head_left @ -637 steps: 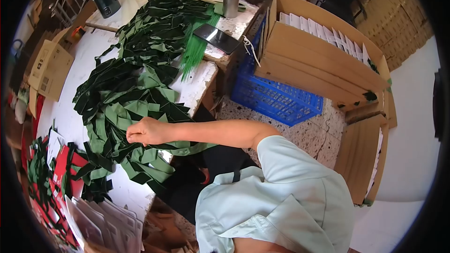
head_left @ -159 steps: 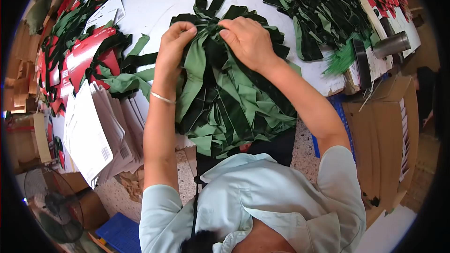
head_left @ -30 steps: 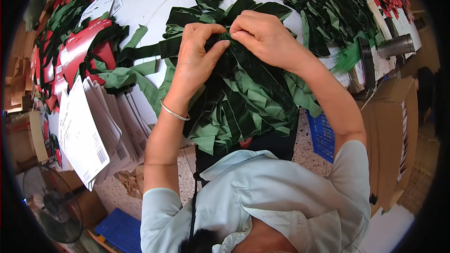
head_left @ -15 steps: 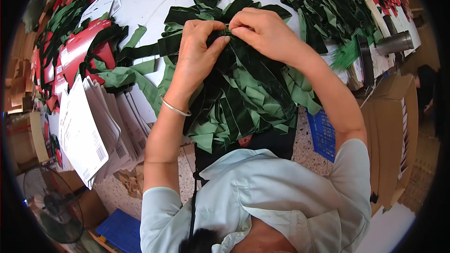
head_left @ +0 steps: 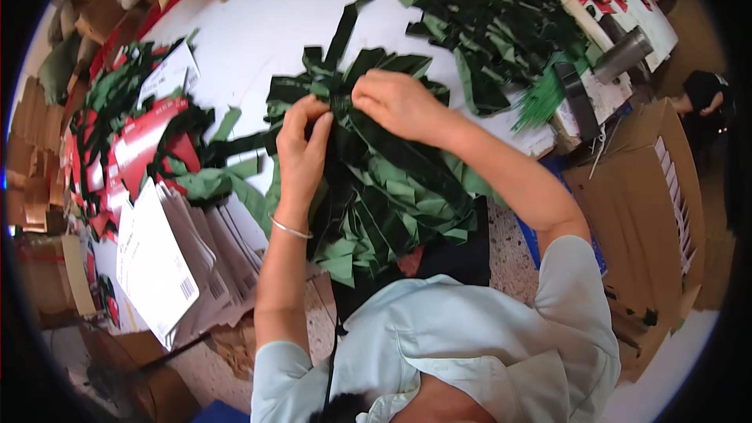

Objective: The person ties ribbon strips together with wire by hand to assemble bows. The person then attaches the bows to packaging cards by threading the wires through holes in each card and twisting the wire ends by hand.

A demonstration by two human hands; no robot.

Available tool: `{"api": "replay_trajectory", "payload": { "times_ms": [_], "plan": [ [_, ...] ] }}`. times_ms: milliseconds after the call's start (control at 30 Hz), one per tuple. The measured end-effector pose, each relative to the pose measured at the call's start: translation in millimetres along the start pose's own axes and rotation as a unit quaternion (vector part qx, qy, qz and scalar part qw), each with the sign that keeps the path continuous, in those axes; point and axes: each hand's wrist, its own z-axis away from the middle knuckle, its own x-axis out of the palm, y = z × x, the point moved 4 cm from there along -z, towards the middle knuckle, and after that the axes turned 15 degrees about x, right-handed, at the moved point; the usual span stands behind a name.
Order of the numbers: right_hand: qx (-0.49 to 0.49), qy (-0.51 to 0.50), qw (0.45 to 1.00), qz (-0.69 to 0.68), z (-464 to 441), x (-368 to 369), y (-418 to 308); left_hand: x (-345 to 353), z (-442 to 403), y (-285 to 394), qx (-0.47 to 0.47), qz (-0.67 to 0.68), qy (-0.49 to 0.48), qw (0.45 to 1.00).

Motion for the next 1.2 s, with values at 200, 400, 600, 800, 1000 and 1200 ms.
{"api": "replay_trajectory", "payload": {
  "times_ms": [200, 400, 600, 800, 1000, 1200],
  "plan": [
    [0.016, 0.032, 0.999, 0.013, 12.8, -1.6, -7.1, -1.8, -11.6, 15.0, 0.049, -0.092, -0.046, 0.994],
    [-0.011, 0.071, 0.997, 0.013, 18.8, -2.1, -10.6, -3.1, -14.4, 21.4, 0.026, -0.077, -0.077, 0.994],
    [-0.023, 0.067, 0.997, 0.006, 21.0, -2.2, -10.6, -26.8, -24.6, 29.7, 0.079, -0.122, -0.042, 0.988],
    [-0.021, 0.085, 0.996, -0.032, 26.0, -2.7, -6.8, -53.5, -19.6, 38.5, -0.056, 0.310, 0.264, 0.911],
    [-0.007, 0.089, 0.996, 0.000, 28.8, -1.4, -0.9, 28.5, 11.9, 28.1, -0.062, 0.195, 0.208, 0.956],
    [-0.014, 0.109, 0.994, 0.023, 29.4, 2.9, -6.6, -12.5, -15.0, 22.1, -0.062, 0.235, 0.253, 0.936]
  ]
}}
